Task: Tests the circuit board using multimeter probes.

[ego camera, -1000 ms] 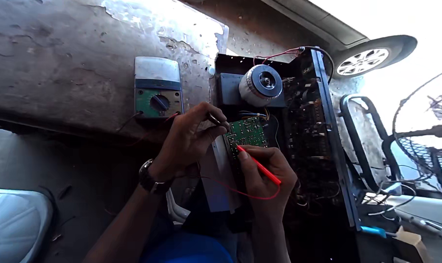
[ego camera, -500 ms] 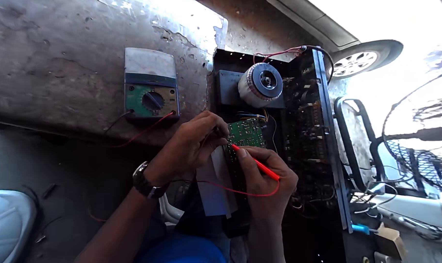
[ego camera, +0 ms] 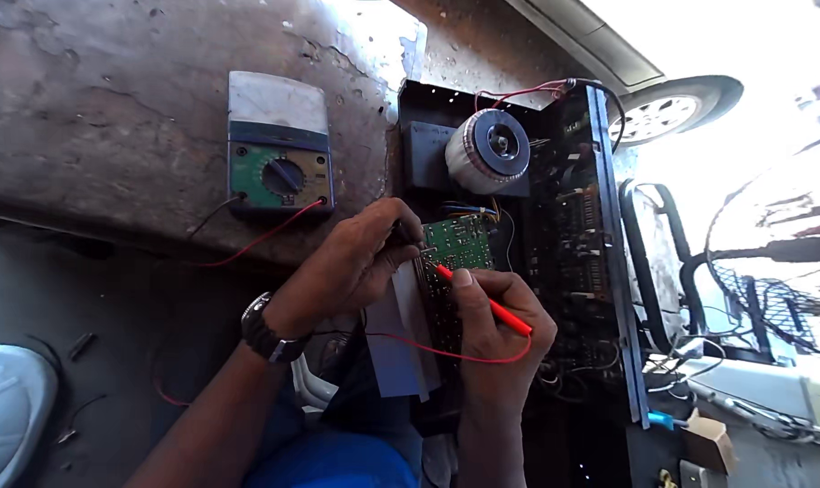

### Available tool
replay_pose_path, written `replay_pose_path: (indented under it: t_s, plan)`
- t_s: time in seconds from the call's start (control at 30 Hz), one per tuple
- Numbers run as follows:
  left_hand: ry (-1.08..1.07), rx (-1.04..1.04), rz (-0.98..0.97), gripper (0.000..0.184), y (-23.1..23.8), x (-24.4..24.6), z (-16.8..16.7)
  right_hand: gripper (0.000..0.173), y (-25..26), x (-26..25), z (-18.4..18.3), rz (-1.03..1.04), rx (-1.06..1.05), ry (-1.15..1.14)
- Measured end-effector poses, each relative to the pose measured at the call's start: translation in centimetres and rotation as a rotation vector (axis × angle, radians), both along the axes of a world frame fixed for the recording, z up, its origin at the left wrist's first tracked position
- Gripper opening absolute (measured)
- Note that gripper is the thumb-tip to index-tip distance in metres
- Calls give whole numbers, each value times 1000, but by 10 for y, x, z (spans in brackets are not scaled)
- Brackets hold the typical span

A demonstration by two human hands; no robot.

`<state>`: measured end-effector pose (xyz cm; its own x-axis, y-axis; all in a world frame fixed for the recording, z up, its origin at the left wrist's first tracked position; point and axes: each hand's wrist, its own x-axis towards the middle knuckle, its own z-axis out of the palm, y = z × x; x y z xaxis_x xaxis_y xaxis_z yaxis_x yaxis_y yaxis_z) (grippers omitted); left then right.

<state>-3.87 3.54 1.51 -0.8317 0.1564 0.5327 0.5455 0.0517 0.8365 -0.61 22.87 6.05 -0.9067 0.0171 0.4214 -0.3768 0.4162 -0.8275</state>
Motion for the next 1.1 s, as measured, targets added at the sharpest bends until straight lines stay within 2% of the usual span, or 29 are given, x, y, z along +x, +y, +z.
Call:
replay_pose_path:
  t_s: [1.1]
  plan:
    - [38, -25, 33, 12, 2, 2, 0, 5, 0, 0, -3, 20, -1, -7]
